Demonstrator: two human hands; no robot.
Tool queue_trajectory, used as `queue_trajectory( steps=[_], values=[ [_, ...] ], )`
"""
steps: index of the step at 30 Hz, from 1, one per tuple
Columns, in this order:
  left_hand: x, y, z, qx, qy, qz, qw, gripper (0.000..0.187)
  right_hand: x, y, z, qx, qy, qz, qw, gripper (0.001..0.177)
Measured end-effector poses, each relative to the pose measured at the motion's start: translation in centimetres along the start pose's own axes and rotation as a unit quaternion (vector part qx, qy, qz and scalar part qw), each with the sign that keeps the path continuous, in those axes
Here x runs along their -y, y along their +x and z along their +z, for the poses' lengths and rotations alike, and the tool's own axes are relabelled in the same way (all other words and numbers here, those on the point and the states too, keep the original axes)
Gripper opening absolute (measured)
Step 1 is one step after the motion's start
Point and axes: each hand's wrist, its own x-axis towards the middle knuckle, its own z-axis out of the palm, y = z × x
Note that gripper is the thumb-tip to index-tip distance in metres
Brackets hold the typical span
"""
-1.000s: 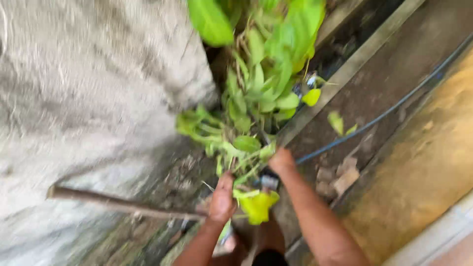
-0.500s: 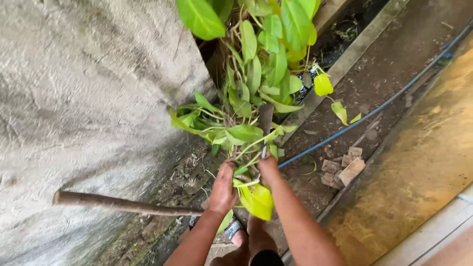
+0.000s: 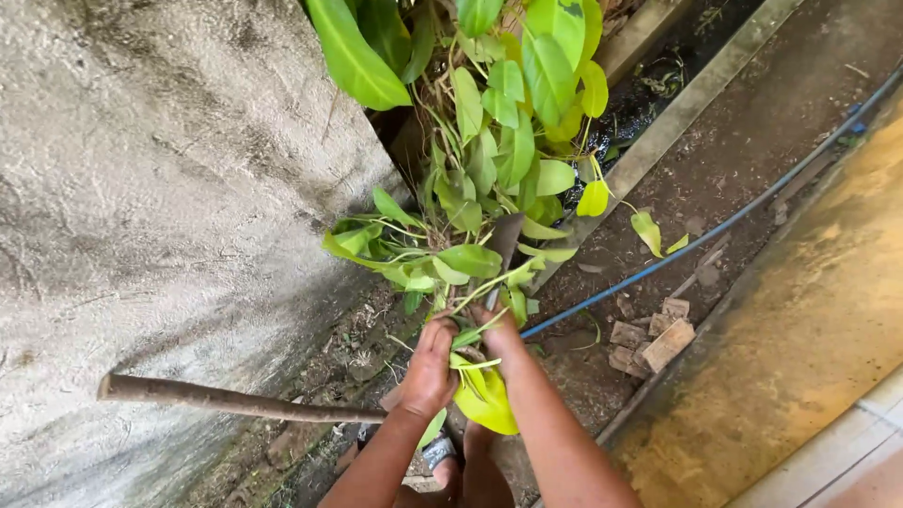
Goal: Using a cleaver to cut and remove vines and leaves from a wall and garden area.
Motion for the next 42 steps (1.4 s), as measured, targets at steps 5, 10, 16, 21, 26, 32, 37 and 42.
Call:
queue_trajectory(
  steps=[5, 10, 16, 21, 26, 32, 37, 42],
  values=[
    [0.1, 3.5, -0.4, 0.015, 0.036, -0.047, 0.998, 0.053, 5.1, -3.4, 2.6, -0.039, 0.002, 0.061, 0.997, 0.021],
    [-0.7, 8.7, -2.7, 0.002, -0.009, 0.013, 1.0, 0.085, 12.3, -6.6, 7.3, 0.019, 0.055, 0.048, 0.997, 0.025],
    [0.6, 10.0, -4.1, 0.059, 0.076, 0.012, 0.995, 0.086, 14.0, -10.0, 11.4, -0.024, 0.074, -0.017, 0.997, 0.021],
    [2.6, 10.0, -4.1, -0.005, 0.063, 0.061, 0.996, 0.045, 14.6, -13.2, 15.1, -0.102, 0.073, -0.001, 0.992, 0.012],
    [5.8, 9.2, -2.4, -0.067, 0.041, 0.084, 0.993, 0.036, 14.5, -13.8, 14.5, -0.108, 0.07, 0.053, 0.99, 0.014],
    [8.5, 7.2, -2.4, -0.056, -0.003, 0.053, 0.997, 0.034, 13.2, -16.0, 9.3, -0.108, -0.089, 0.127, 0.982, 0.018],
    [8.8, 5.7, -1.7, -0.048, 0.012, 0.06, 0.997, 0.043, 19.6, -17.4, 6.6, -0.158, -0.498, -0.036, 0.852, 0.029],
    [7.1, 5.3, -1.8, 0.014, -0.028, 0.019, 0.999, 0.047, 27.4, -14.4, 10.1, -0.067, -0.531, -0.397, 0.746, 0.02]
  ],
)
